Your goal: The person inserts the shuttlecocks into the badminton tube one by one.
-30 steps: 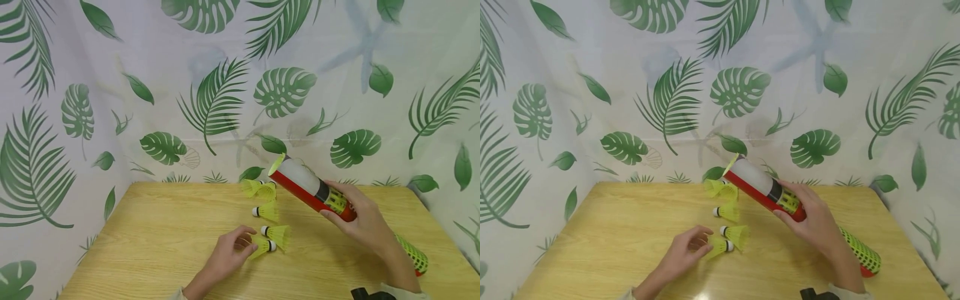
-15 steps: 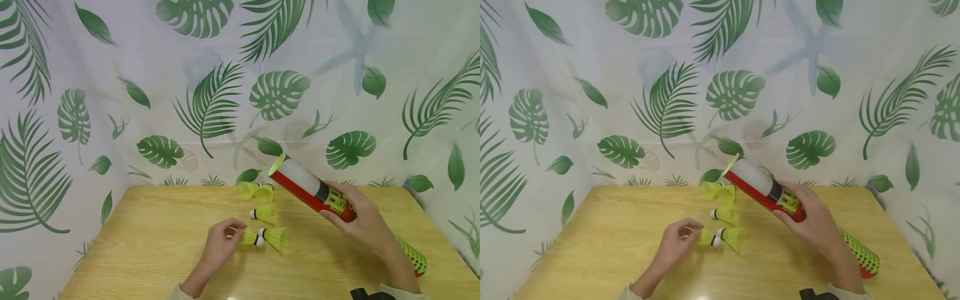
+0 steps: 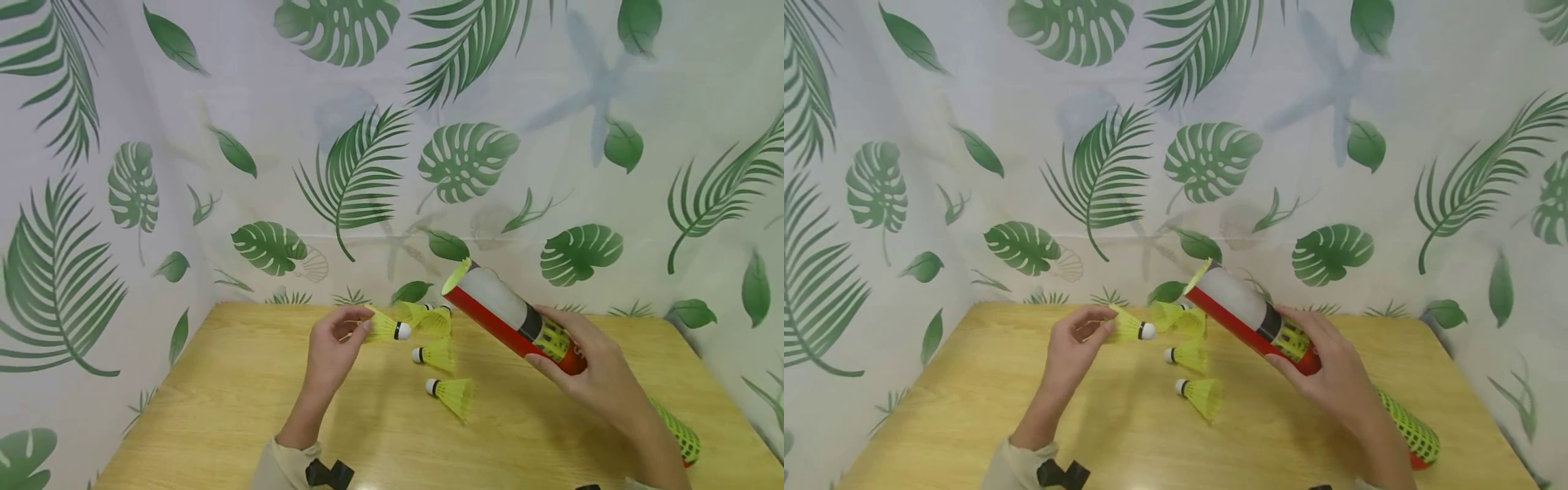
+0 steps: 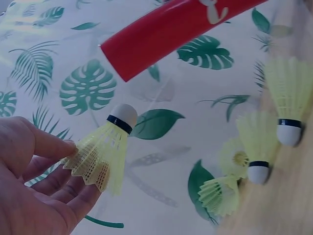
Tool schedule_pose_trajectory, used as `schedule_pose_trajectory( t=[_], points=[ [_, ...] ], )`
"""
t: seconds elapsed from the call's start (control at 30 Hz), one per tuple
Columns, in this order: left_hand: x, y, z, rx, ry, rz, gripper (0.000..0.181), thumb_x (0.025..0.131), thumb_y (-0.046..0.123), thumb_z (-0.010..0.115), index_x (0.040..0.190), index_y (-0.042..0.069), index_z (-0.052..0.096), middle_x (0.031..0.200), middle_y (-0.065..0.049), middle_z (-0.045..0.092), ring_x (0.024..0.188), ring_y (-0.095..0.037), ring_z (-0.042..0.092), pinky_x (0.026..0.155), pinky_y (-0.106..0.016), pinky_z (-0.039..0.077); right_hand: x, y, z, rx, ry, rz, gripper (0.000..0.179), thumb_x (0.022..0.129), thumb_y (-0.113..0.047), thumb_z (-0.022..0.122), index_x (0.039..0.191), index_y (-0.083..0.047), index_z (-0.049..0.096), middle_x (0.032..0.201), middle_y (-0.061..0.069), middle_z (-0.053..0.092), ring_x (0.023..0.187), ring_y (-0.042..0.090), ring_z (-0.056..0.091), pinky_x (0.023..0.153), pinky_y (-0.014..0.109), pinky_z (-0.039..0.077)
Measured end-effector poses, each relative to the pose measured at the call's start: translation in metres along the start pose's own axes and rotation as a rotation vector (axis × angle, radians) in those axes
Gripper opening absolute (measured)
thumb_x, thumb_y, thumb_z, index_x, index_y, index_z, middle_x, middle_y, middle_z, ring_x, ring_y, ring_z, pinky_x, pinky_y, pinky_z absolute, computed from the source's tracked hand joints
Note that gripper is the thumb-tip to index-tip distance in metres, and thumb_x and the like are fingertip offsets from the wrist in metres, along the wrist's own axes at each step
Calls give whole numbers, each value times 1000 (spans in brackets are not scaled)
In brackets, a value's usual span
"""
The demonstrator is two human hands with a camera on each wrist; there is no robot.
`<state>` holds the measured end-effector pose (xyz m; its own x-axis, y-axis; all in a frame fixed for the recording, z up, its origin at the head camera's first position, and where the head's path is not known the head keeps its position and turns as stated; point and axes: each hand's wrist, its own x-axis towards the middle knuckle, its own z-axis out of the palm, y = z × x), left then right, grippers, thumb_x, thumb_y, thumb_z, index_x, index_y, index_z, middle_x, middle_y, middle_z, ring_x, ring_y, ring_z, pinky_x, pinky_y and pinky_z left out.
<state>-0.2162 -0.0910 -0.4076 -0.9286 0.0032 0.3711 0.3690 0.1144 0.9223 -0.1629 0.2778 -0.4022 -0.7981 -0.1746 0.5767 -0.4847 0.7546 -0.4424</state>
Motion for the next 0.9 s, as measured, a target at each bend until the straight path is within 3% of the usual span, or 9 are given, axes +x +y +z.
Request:
schedule_pose_trajectory(
  t=[0.2,0.43,0.67,0.9],
  points=[
    [15,9,-8,-55,82,35,11,92,-6,71,102,-3,73,102,-17,71,85,-17,71,74,-23,58,-2,-3,4,12,-11,9,77,80,-18,90,148,-27,54,129,-7,61,100,5,52,74,19,47],
    [20,21,-12,-111,163,153,13,91,-9,71,104,-7,72,103,-20,70,85,-13,69,75,-22,58,0,-8,8,23,-30,13,78,82,-20,89,149,-30,52,132,-9,60,101,5,53,74,25,51],
    [20,31,-9,-138,194,226,15,91,-8,72,106,-8,71,105,-21,71,86,-12,67,76,-20,57,0,-9,7,10,-27,4,79,81,-20,90,150,-29,52,132,-10,60,102,5,52,76,20,47],
    [19,31,4,-165,245,278,15,91,-6,73,106,-7,71,102,-20,71,81,-12,65,71,-18,55,2,-12,7,4,-51,7,81,81,-20,90,150,-30,51,134,-8,58,102,6,52,75,30,53]
  ],
)
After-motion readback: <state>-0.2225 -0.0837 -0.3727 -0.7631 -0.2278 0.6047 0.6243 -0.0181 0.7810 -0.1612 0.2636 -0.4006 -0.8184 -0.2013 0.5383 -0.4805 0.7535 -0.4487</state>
